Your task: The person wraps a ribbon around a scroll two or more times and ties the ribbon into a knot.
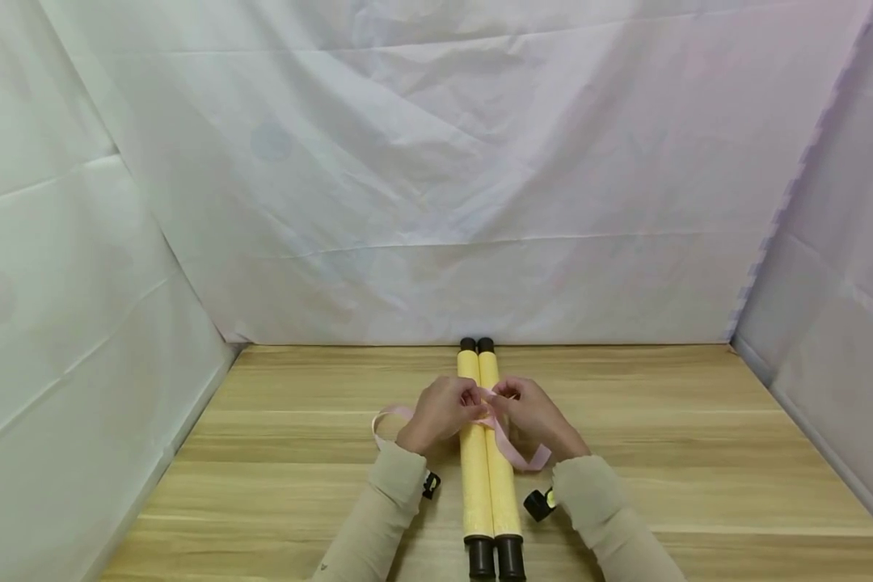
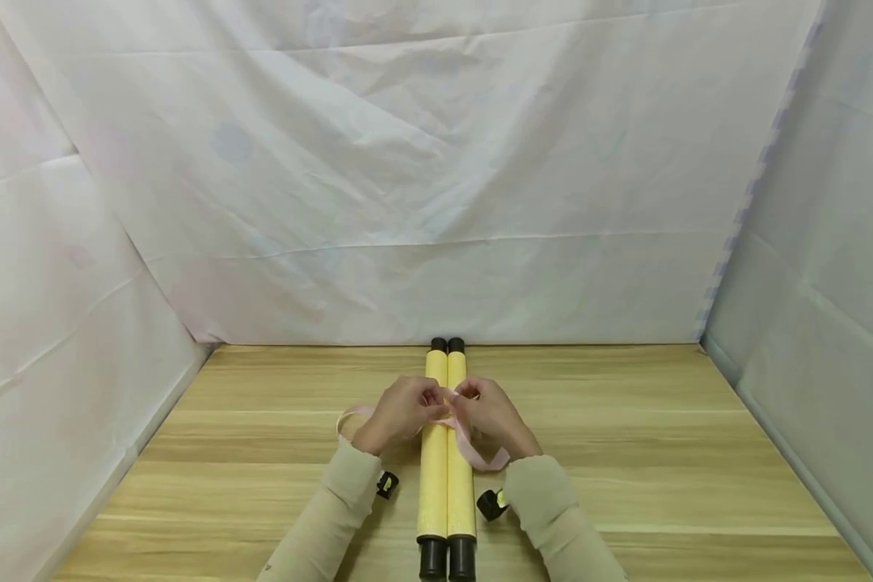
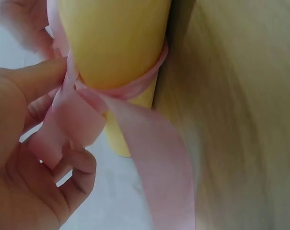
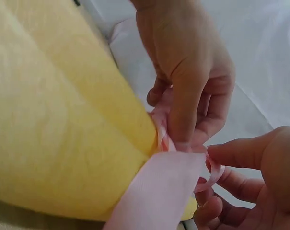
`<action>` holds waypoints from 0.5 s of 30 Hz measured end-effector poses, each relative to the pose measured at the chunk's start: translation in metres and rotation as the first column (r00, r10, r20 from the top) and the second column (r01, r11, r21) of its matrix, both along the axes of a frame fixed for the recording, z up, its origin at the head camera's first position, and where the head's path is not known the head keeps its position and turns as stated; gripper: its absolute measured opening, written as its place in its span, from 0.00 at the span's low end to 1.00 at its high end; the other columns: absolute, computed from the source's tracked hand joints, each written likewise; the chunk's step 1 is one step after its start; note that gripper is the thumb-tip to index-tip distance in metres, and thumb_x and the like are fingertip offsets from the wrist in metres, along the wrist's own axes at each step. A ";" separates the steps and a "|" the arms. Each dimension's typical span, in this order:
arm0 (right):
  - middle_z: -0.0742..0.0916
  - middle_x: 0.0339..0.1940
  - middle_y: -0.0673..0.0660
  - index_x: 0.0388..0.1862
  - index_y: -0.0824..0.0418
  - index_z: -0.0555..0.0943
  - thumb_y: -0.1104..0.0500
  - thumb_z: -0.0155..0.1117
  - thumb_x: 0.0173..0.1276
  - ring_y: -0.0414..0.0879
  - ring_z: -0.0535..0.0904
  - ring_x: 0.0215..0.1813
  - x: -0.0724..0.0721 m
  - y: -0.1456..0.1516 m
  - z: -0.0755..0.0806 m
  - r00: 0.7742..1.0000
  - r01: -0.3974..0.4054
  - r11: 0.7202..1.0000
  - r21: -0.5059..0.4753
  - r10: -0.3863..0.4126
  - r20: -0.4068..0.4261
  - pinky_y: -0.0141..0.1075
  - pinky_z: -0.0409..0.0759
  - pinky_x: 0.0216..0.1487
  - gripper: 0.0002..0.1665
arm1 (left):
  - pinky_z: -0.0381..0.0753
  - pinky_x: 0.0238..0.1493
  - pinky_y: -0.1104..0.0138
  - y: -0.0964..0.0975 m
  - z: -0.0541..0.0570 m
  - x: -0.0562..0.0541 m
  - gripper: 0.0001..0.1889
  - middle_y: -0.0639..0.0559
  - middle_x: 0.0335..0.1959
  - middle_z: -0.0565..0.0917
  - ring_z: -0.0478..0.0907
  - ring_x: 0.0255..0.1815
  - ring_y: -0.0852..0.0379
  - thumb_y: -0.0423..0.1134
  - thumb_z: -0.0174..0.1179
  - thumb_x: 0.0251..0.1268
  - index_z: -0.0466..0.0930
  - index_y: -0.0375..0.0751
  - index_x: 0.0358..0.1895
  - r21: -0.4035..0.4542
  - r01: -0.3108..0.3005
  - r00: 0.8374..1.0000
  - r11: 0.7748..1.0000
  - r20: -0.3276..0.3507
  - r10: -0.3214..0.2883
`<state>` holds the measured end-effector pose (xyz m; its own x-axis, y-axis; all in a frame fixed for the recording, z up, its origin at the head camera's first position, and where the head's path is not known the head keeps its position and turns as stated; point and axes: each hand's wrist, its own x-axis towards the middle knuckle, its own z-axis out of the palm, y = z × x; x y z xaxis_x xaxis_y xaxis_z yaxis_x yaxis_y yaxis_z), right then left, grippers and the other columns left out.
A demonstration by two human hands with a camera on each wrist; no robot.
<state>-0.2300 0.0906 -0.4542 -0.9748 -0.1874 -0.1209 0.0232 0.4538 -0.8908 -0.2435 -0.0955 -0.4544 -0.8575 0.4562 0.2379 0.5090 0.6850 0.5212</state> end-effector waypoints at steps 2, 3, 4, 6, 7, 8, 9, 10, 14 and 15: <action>0.84 0.35 0.53 0.36 0.57 0.82 0.50 0.62 0.73 0.48 0.76 0.39 0.002 -0.001 0.002 1.000 0.009 0.999 -0.030 -0.009 0.027 0.38 0.73 0.40 0.12 | 0.72 0.26 0.73 0.001 -0.001 0.000 0.09 0.61 0.23 0.81 0.73 0.24 0.67 0.42 0.71 0.59 0.81 0.50 0.25 -0.004 -0.023 0.999 1.000 -0.022 0.023; 0.85 0.36 0.53 0.36 0.57 0.83 0.51 0.61 0.73 0.48 0.77 0.41 0.002 -0.001 0.003 0.999 0.020 0.999 -0.050 -0.018 0.045 0.39 0.74 0.42 0.11 | 0.72 0.26 0.73 0.001 -0.002 0.000 0.09 0.61 0.23 0.81 0.73 0.23 0.68 0.42 0.72 0.59 0.81 0.49 0.25 -0.001 -0.033 0.999 0.999 -0.036 0.033; 0.86 0.38 0.52 0.37 0.57 0.83 0.52 0.60 0.74 0.48 0.78 0.42 0.003 -0.002 0.003 0.997 0.035 0.997 -0.064 -0.030 0.066 0.39 0.74 0.43 0.11 | 0.71 0.25 0.73 0.002 -0.001 0.000 0.10 0.60 0.23 0.81 0.73 0.23 0.67 0.42 0.72 0.59 0.81 0.49 0.25 -0.002 -0.045 0.998 0.999 -0.046 0.045; 0.86 0.41 0.52 0.38 0.57 0.84 0.53 0.59 0.74 0.48 0.78 0.45 0.004 -0.003 0.004 0.995 0.060 0.996 -0.071 -0.053 0.085 0.40 0.73 0.46 0.11 | 0.71 0.25 0.73 0.002 -0.002 0.000 0.10 0.60 0.22 0.81 0.73 0.23 0.67 0.42 0.72 0.58 0.81 0.49 0.25 -0.009 -0.068 0.996 0.998 -0.065 0.067; 0.87 0.42 0.52 0.39 0.57 0.85 0.53 0.57 0.75 0.47 0.78 0.46 0.004 -0.004 0.003 0.994 0.071 0.995 -0.068 -0.065 0.091 0.40 0.73 0.46 0.11 | 0.70 0.25 0.73 0.003 -0.002 0.000 0.10 0.60 0.22 0.81 0.72 0.23 0.67 0.42 0.72 0.58 0.81 0.50 0.24 -0.013 -0.079 0.994 0.997 -0.074 0.078; 0.87 0.43 0.52 0.40 0.56 0.85 0.53 0.57 0.74 0.47 0.78 0.47 0.004 -0.005 0.003 0.992 0.085 0.994 -0.068 -0.078 0.096 0.40 0.73 0.47 0.12 | 0.70 0.24 0.73 0.003 -0.002 0.001 0.10 0.61 0.21 0.80 0.72 0.23 0.67 0.42 0.73 0.57 0.80 0.50 0.24 -0.017 -0.090 0.993 0.996 -0.080 0.088; 0.87 0.43 0.52 0.42 0.56 0.85 0.53 0.56 0.74 0.47 0.78 0.47 0.005 -0.006 0.002 0.991 0.097 0.993 -0.061 -0.091 0.097 0.39 0.73 0.47 0.12 | 0.69 0.24 0.73 0.004 -0.003 0.001 0.10 0.61 0.21 0.79 0.72 0.22 0.67 0.42 0.72 0.57 0.80 0.50 0.23 -0.023 -0.099 0.991 0.995 -0.087 0.097; 0.86 0.43 0.52 0.43 0.56 0.85 0.53 0.56 0.74 0.47 0.78 0.46 0.005 -0.007 0.001 0.990 0.107 0.992 -0.059 -0.101 0.102 0.39 0.73 0.46 0.12 | 0.69 0.24 0.73 0.004 -0.003 0.001 0.11 0.61 0.20 0.79 0.71 0.22 0.67 0.41 0.72 0.57 0.79 0.50 0.23 -0.036 -0.111 0.990 0.993 -0.093 0.107; 0.86 0.41 0.55 0.51 0.59 0.81 0.55 0.57 0.72 0.47 0.80 0.41 0.004 -0.010 0.000 0.984 0.132 0.987 -0.094 -0.120 0.129 0.40 0.76 0.43 0.14 | 0.67 0.22 0.71 0.005 -0.005 0.000 0.12 0.62 0.19 0.76 0.70 0.21 0.66 0.41 0.72 0.57 0.78 0.51 0.22 -0.067 -0.144 0.984 0.987 -0.117 0.136; 0.86 0.41 0.55 0.53 0.60 0.80 0.56 0.57 0.71 0.48 0.80 0.40 0.004 -0.010 0.000 0.983 0.135 0.985 -0.105 -0.120 0.136 0.40 0.76 0.43 0.15 | 0.67 0.22 0.71 0.005 -0.005 -0.001 0.12 0.62 0.19 0.76 0.70 0.21 0.66 0.41 0.72 0.57 0.78 0.50 0.21 -0.070 -0.150 0.982 0.986 -0.122 0.141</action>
<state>-0.2258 0.0804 -0.4540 -0.9693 -0.0822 -0.2317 0.1920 0.3356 -0.9222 -0.2442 -0.0903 -0.4596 -0.8844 0.3502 0.3085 0.4553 0.7926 0.4056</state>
